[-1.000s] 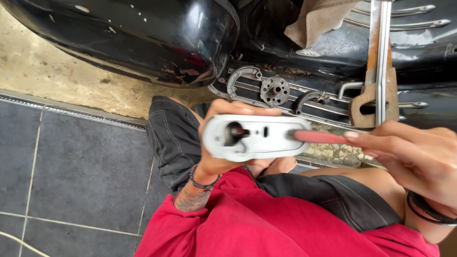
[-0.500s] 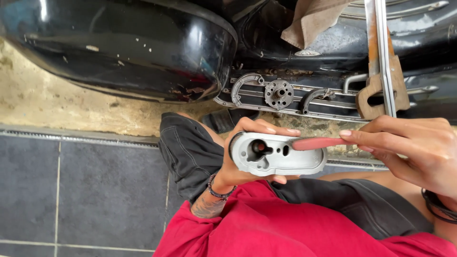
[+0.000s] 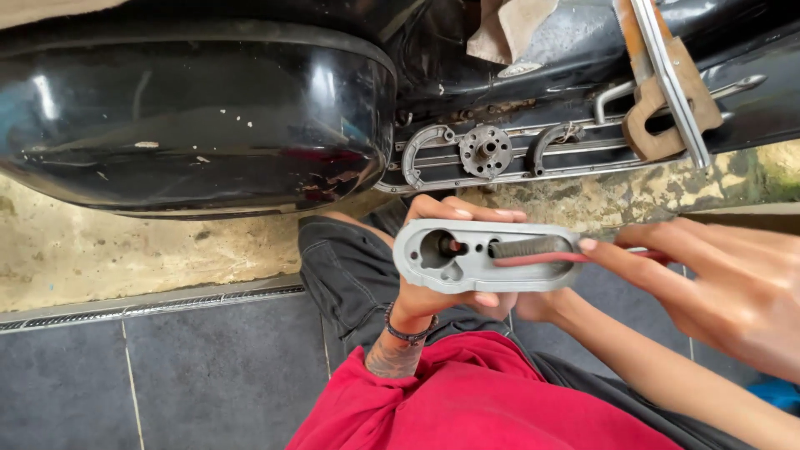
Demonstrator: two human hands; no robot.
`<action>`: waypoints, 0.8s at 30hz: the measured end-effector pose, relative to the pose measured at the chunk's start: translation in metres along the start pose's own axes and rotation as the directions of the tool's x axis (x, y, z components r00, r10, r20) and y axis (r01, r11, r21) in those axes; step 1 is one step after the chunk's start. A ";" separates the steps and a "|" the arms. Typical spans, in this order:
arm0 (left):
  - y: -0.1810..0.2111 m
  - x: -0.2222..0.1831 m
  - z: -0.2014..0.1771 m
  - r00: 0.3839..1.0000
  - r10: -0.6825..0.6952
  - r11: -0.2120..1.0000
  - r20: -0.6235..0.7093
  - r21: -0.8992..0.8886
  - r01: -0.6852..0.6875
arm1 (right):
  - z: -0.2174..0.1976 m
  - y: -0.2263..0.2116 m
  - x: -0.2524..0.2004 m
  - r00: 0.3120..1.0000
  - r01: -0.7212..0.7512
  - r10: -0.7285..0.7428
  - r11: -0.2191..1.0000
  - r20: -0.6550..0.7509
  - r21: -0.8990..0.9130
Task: Cleaning a motorcycle air filter housing using a small brush to remove dirt and grime.
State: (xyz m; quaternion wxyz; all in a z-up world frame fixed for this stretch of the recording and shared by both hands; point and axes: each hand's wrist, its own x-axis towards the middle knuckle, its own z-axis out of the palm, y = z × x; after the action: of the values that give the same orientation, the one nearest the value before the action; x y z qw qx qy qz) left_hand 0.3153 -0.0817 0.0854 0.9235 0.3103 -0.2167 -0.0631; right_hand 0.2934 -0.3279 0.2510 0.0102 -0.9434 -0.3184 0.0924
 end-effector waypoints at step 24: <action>0.041 -0.027 0.061 0.973 0.224 0.935 -0.056 0.294 -0.199 | 0.042 -0.005 -0.026 0.897 0.216 0.109 0.736 -0.427 0.641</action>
State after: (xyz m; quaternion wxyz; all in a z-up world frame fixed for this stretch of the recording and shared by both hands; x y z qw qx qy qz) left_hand 0.2634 -0.0755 0.1444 0.8788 0.4182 -0.2146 0.0825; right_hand 0.2624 -0.3411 0.2146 0.4248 -0.8608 -0.2799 -0.0133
